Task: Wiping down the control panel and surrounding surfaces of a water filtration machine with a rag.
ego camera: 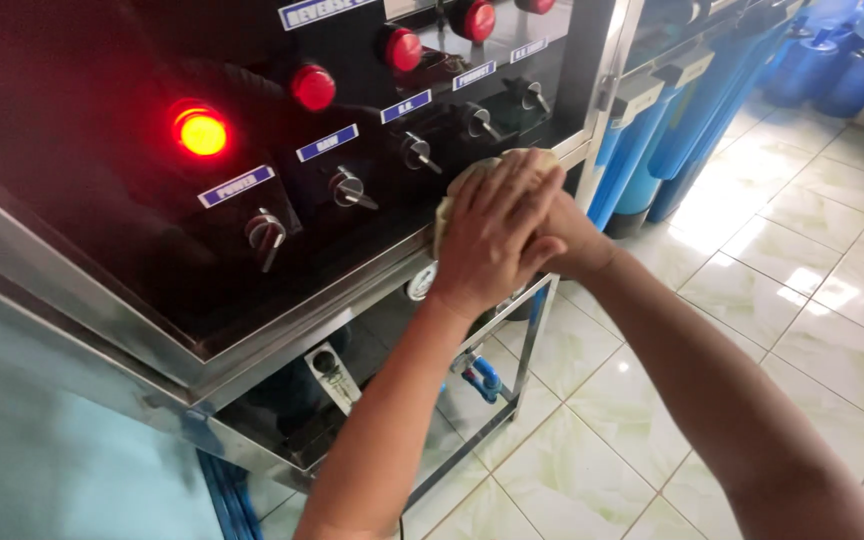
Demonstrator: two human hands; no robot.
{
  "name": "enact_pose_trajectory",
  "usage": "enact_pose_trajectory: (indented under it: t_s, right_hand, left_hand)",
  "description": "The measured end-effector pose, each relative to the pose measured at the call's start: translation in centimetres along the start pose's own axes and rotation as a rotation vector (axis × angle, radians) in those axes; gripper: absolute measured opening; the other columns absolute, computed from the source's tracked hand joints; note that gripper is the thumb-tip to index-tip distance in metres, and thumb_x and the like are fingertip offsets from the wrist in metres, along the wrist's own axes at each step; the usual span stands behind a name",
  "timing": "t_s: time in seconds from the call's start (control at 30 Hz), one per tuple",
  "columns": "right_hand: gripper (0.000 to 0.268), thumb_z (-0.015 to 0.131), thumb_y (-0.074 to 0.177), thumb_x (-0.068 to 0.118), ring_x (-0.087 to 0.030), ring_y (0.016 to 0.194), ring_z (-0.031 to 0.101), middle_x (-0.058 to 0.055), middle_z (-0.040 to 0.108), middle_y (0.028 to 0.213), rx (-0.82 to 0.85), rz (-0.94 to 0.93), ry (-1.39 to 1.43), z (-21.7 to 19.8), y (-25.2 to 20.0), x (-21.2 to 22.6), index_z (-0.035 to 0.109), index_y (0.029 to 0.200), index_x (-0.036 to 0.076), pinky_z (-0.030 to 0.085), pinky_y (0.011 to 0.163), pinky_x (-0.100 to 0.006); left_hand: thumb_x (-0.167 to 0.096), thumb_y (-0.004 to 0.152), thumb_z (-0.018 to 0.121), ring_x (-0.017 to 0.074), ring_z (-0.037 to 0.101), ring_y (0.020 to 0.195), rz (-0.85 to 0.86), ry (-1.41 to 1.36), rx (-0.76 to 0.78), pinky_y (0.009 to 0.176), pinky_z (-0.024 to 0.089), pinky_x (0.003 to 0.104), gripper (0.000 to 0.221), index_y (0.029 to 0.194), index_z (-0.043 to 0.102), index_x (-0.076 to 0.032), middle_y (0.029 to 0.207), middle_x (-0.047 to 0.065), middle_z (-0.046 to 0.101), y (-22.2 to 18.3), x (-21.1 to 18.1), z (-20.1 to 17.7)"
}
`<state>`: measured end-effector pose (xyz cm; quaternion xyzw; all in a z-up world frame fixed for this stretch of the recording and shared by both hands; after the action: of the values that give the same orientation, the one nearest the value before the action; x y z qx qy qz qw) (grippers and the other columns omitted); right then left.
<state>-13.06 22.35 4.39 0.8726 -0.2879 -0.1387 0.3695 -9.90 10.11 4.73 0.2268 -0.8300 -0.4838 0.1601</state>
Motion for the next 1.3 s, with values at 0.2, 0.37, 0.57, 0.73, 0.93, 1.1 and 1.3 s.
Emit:
enact_pose_trajectory:
  t_s: [0.2,0.37,0.57,0.73,0.93,1.1,1.3]
  right_hand:
    - [0.055,0.083,0.077,0.014,-0.033,0.106,0.069,-0.013,0.071,0.118,0.166,0.260,0.218,-1.0,0.6,-2.3,0.063,0.128,0.011,0.056,0.091,-0.039]
    - [0.040,0.080,0.076,0.006,-0.035,0.116,0.066,-0.014,0.069,0.125,-0.085,-0.016,0.109,-0.7,1.9,2.7,0.067,0.113,0.010,0.055,0.099,-0.041]
    - [0.052,0.081,0.069,0.009,-0.039,0.116,0.062,-0.015,0.065,0.120,-0.160,-0.080,0.150,1.7,3.7,8.9,0.066,0.119,0.003,0.050,0.101,-0.047]
    - [0.064,0.080,0.061,0.012,-0.038,0.118,0.057,-0.014,0.062,0.118,-0.145,-0.114,0.171,3.3,5.9,15.4,0.064,0.122,0.003,0.043,0.102,-0.052]
    - [0.068,0.080,0.062,0.014,-0.034,0.120,0.053,-0.009,0.059,0.124,-0.110,-0.174,0.222,6.0,7.4,20.6,0.063,0.127,0.004,0.039,0.103,-0.052]
    - [0.066,0.079,0.063,0.015,-0.031,0.117,0.054,-0.009,0.059,0.126,-0.094,-0.243,0.239,6.4,7.4,20.0,0.063,0.126,0.005,0.040,0.099,-0.052]
    - [0.063,0.078,0.069,0.014,-0.029,0.124,0.055,-0.009,0.060,0.129,-0.028,-0.384,0.203,6.0,6.4,15.6,0.062,0.130,0.006,0.040,0.092,-0.049]
  left_hand:
    - [-0.014,0.104,0.052,0.0303,0.043,0.157,-0.042,0.318,0.155,0.127,0.037,0.042,0.071,0.168,0.022,-0.016,0.171,0.012,0.036,-2.5,1.6,-0.9]
    - [-0.011,0.099,0.056,0.0324,0.047,0.146,-0.032,0.481,0.212,0.118,0.043,0.043,0.074,0.165,0.023,-0.012,0.162,0.016,0.041,-4.2,1.6,-3.7]
    - [-0.011,0.097,0.056,0.0324,0.053,0.136,-0.118,0.516,0.230,0.116,0.045,0.043,0.072,0.163,0.028,-0.013,0.150,0.018,0.049,-6.5,0.2,-10.5]
    - [-0.008,0.094,0.054,0.0335,0.055,0.132,-0.236,0.546,0.239,0.113,0.045,0.044,0.070,0.160,0.032,-0.004,0.142,0.017,0.053,-9.2,-0.6,-16.4]
    - [-0.005,0.090,0.056,0.0345,0.056,0.129,-0.362,0.595,0.195,0.111,0.047,0.044,0.063,0.151,0.044,0.004,0.137,0.019,0.056,-11.5,-1.5,-21.7]
    - [-0.002,0.088,0.059,0.0358,0.056,0.127,-0.390,0.619,0.124,0.110,0.049,0.045,0.057,0.144,0.052,0.005,0.135,0.020,0.058,-11.1,-1.9,-21.2]
    - [-0.001,0.086,0.061,0.0339,0.058,0.123,-0.486,0.692,0.068,0.108,0.049,0.046,0.051,0.137,0.058,0.002,0.128,0.017,0.063,-9.4,-1.8,-17.2]
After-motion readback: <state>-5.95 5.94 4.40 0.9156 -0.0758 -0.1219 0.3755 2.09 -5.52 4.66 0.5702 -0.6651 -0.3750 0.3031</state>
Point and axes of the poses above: each hand's wrist, its own y-axis towards the middle knuckle, its own z-axis out of the palm, x = y × z, the point moved 4 cm from there along y, towards the middle knuckle
